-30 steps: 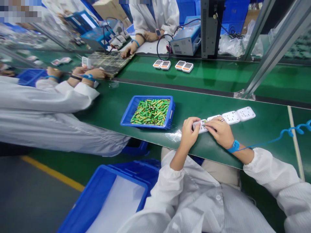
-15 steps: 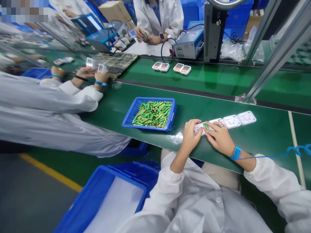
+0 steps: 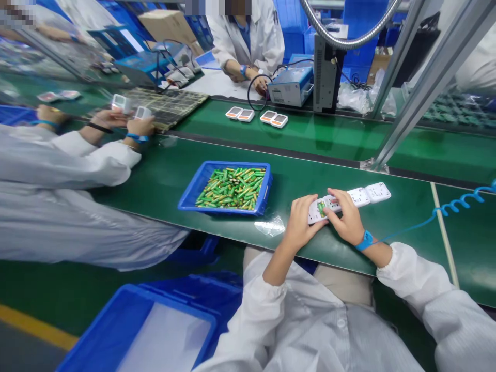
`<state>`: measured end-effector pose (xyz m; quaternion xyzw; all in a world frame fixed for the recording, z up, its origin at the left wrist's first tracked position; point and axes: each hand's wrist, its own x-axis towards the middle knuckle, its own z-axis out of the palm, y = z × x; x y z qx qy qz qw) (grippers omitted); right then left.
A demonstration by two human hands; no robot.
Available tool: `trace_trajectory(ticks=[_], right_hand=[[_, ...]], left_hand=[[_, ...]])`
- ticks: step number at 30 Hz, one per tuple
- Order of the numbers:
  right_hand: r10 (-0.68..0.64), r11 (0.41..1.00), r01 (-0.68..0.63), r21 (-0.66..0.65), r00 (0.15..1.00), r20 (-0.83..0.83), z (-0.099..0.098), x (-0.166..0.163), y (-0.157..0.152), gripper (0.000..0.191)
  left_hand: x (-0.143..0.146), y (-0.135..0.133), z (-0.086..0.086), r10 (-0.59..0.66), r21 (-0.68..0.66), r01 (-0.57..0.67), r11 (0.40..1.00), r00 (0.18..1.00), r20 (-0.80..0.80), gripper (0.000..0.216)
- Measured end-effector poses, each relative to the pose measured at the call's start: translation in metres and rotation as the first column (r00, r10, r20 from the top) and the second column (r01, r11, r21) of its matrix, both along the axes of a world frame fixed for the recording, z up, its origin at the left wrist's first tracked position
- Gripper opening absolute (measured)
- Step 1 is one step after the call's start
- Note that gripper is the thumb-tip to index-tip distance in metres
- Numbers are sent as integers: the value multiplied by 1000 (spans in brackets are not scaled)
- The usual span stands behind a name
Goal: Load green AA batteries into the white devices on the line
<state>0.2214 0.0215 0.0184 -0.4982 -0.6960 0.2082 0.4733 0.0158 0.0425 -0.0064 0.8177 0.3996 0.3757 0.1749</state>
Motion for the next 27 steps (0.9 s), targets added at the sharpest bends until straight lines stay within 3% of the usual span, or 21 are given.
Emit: trace_trajectory(ticks=[3,7,12,17,20,23,24,25,27], right_hand=[[90,979,-110,-170,988,-122,1,-2,-1,68],[112,904,-216,-368,952,-284,6,1,0,64],[69,846,-316,-429,864,-500,18,9,-19,57],[-76,842,-247,-480,826,-558,14,3,-49,65],[-163,856,-129,-501,852,-498,12,18,-64,66],[-349,885,213,-415,893,-285,17,68,-81,71],[-451,862,382,-335,878,-160,20,92,-88,72],[-573,802,557,-217,819,-16,22,118,-96,71],[-758,641,767,42,623,195,24,172,-110,66]], left_hand=[[-3,-2,0,-72,97,69,993,997,26,64],[-2,-4,2,-60,117,56,992,997,37,60],[2,-6,11,-155,187,133,973,982,110,63],[4,-9,17,-343,178,322,930,933,107,64],[5,-9,18,-377,106,368,924,922,89,74],[6,-6,15,-314,46,310,949,944,102,81],[7,-5,13,-282,30,280,959,953,107,81],[8,-3,11,-252,9,253,967,962,107,81],[10,0,5,-216,-39,220,975,972,91,78]])
